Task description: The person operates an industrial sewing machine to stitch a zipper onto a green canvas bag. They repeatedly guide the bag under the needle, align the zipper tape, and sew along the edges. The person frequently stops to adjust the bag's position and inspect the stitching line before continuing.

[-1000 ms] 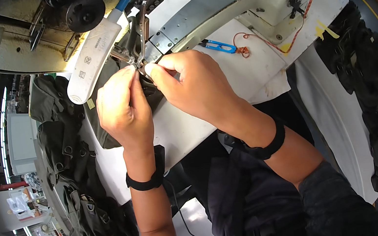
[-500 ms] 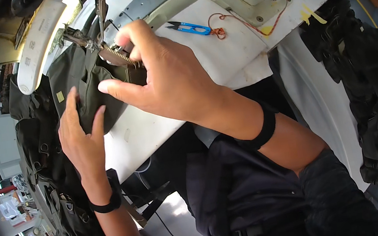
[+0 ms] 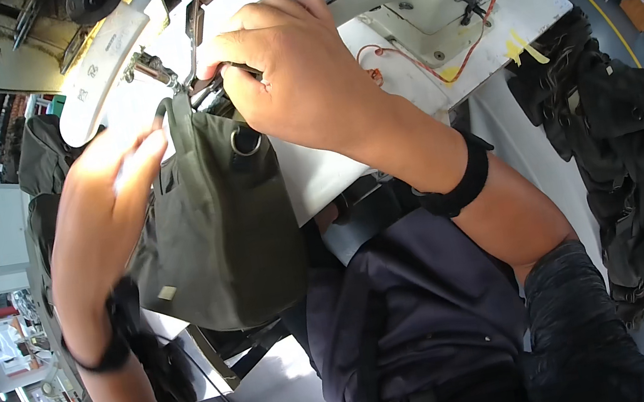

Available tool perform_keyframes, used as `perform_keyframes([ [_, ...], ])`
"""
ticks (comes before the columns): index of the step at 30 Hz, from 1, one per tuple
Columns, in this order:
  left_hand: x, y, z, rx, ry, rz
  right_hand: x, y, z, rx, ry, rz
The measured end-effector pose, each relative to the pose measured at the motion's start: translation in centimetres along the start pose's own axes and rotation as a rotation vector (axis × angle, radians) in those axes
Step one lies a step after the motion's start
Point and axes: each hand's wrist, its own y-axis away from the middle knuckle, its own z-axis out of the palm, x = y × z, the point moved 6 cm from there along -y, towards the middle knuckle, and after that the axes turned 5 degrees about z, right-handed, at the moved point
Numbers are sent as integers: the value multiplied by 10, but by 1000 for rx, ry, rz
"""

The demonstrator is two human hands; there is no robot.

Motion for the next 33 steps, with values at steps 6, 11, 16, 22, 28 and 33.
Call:
perform_keyframes([
  [6, -73, -25, 74, -333, 904, -441, 16, -10, 11, -58, -81, 189],
  [11, -67, -26, 79, -100, 1037, -452, 18, -7, 14, 19, 52, 207],
  [16, -75, -14, 85, -52, 1281, -591, 15, -9, 12, -4, 59, 213],
  [22, -65, -19, 77, -28, 1358, -780, 14, 0, -3, 13, 18, 89],
  [28, -75, -22, 87, -216, 1292, -612, 21, 12, -155, 93, 97, 120],
  [33, -83, -12, 100, -227, 1324, -546, 76, -69, -301, 528, 282, 89],
])
